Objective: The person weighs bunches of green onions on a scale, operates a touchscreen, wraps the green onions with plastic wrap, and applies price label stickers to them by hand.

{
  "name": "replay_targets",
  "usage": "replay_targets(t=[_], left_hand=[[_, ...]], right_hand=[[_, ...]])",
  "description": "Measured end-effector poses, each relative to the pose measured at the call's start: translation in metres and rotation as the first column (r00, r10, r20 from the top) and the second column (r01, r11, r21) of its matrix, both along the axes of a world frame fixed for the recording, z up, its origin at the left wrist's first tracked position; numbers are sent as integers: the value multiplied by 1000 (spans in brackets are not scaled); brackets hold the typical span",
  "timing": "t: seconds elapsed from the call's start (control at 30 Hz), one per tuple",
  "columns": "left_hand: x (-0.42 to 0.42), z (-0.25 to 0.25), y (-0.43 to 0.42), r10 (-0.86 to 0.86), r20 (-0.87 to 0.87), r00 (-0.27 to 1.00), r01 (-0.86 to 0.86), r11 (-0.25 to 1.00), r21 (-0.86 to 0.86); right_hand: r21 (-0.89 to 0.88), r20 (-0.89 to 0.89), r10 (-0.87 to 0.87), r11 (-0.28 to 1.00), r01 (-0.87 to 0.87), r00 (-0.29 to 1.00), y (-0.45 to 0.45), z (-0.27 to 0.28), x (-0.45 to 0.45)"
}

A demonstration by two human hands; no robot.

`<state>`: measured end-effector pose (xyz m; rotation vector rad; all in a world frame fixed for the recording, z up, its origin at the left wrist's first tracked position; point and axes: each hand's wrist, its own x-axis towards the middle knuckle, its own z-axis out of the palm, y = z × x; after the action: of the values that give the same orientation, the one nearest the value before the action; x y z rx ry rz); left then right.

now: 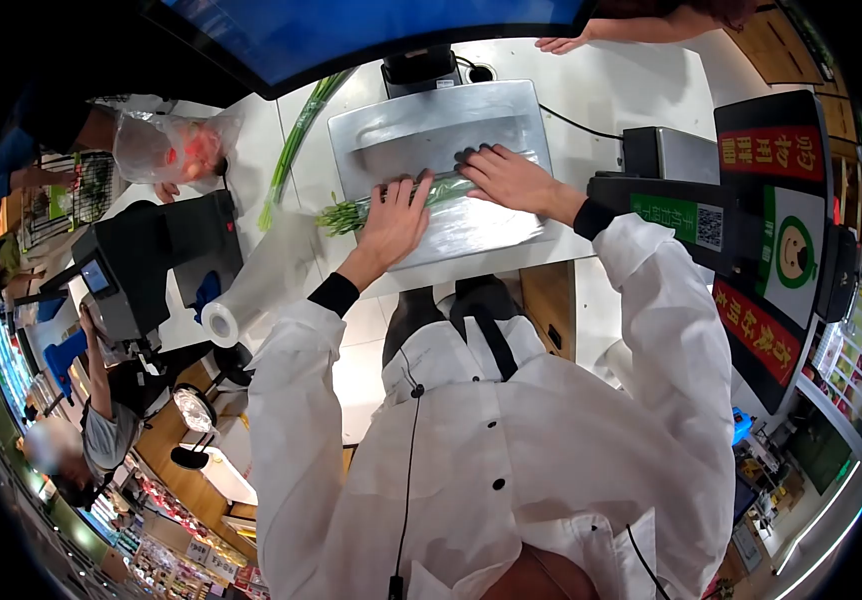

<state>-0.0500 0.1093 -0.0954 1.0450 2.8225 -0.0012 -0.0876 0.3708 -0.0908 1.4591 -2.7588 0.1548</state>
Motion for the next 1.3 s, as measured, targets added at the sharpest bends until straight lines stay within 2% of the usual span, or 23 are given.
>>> replay_targets(t=[0.07, 0.13, 0.2, 0.23, 0.27, 0.3, 0.37, 0.43, 0.5, 0.57, 0.6, 0.67, 0.73, 0.77, 0.83, 0.87, 0.93, 1.0, 1.07, 1.13, 1.17, 1.27, 1.3], left_hand=[[8, 8, 1, 40, -85, 996, -15, 961, 275], [8, 3, -3, 10, -48, 999, 6, 947, 322], [9, 1, -4, -23, -12, 1000, 26, 927, 373], [12, 2, -4, -32, 14, 999, 23, 912, 409], [13, 4, -3, -41, 36, 999, 21, 895, 445], [15, 6, -2, -41, 37, 998, 20, 895, 445], [20, 12, 1, 19, 95, 995, -60, 891, 451], [20, 19, 10, 54, 130, 990, -107, 887, 448], [17, 17, 11, 87, 160, 983, -151, 881, 448], [10, 8, 10, -47, 60, 997, 23, 934, 356], [5, 8, 12, -45, 59, 997, 21, 934, 357], [-3, 10, 13, -76, 44, 996, 68, 986, 154], [-10, 14, 13, -64, 65, 996, 54, 987, 154], [-12, 15, 14, -55, 86, 995, 42, 987, 155], [-14, 8, 14, -76, 39, 996, 70, 986, 155], [-15, 6, 13, -96, -6, 995, 96, 984, 151], [-18, 6, 11, -132, -31, 991, 135, 986, 97], [-14, 6, 10, -168, -49, 985, 170, 985, 43], [0, 4, 8, -118, -19, 993, 120, 967, 223], [8, -4, 8, -95, -53, 994, 106, 962, 252], [12, -9, 9, -70, -88, 994, 92, 955, 283], [29, -4, 11, -41, -15, 999, 43, 963, 265], [34, -1, 11, -36, 11, 999, 32, 963, 267]], right_hand=[[-18, -28, 10, 1000, -11, 1000, 5, -5, 6], [-41, -54, 21, 999, -24, 998, 3, -1, 13], [-209, 71, -79, 974, 92, 994, 1, 6, 25], [-207, 71, -78, 974, 91, 994, -2, 7, 30], [-216, 130, -136, 963, 162, 982, -5, 7, 35], [-220, 191, -193, 947, 234, 962, -8, 7, 38], [-204, 212, -180, 953, 223, 961, -10, 13, 41], [-114, 270, -180, 970, 217, 946, -10, 15, 44], [-121, 263, -160, 973, 197, 952, -10, 16, 39], [-127, 258, -141, 976, 179, 956, -11, 17, 32], [-117, 275, -143, 977, 181, 951, -14, 17, 28], [-108, 295, -141, 978, 180, 945, -18, 18, 24], [-89, 411, -228, 953, 288, 882, -20, 19, 21], [-88, 411, -228, 954, 287, 883, -20, 15, 19], [-4, 281, -185, 981, 194, 942, -21, 9, 16], [-3, 278, -185, 981, 194, 942, -19, 7, 13], [59, 95, -78, 996, 73, 992, -17, 11, 9], [31, 33, -20, 999, 19, 999, -10, 5, 7], [5, -28, 34, 999, -34, 999, -1, -3, 9], [50, -107, 137, 990, -132, 985, 3, -7, 11], [47, -108, 133, 991, -129, 985, 5, -8, 11], [-26, -32, 107, 994, -108, 994, 4, 3, 19], [-96, 76, 12, 995, -5, 997, 0, 8, 26]])
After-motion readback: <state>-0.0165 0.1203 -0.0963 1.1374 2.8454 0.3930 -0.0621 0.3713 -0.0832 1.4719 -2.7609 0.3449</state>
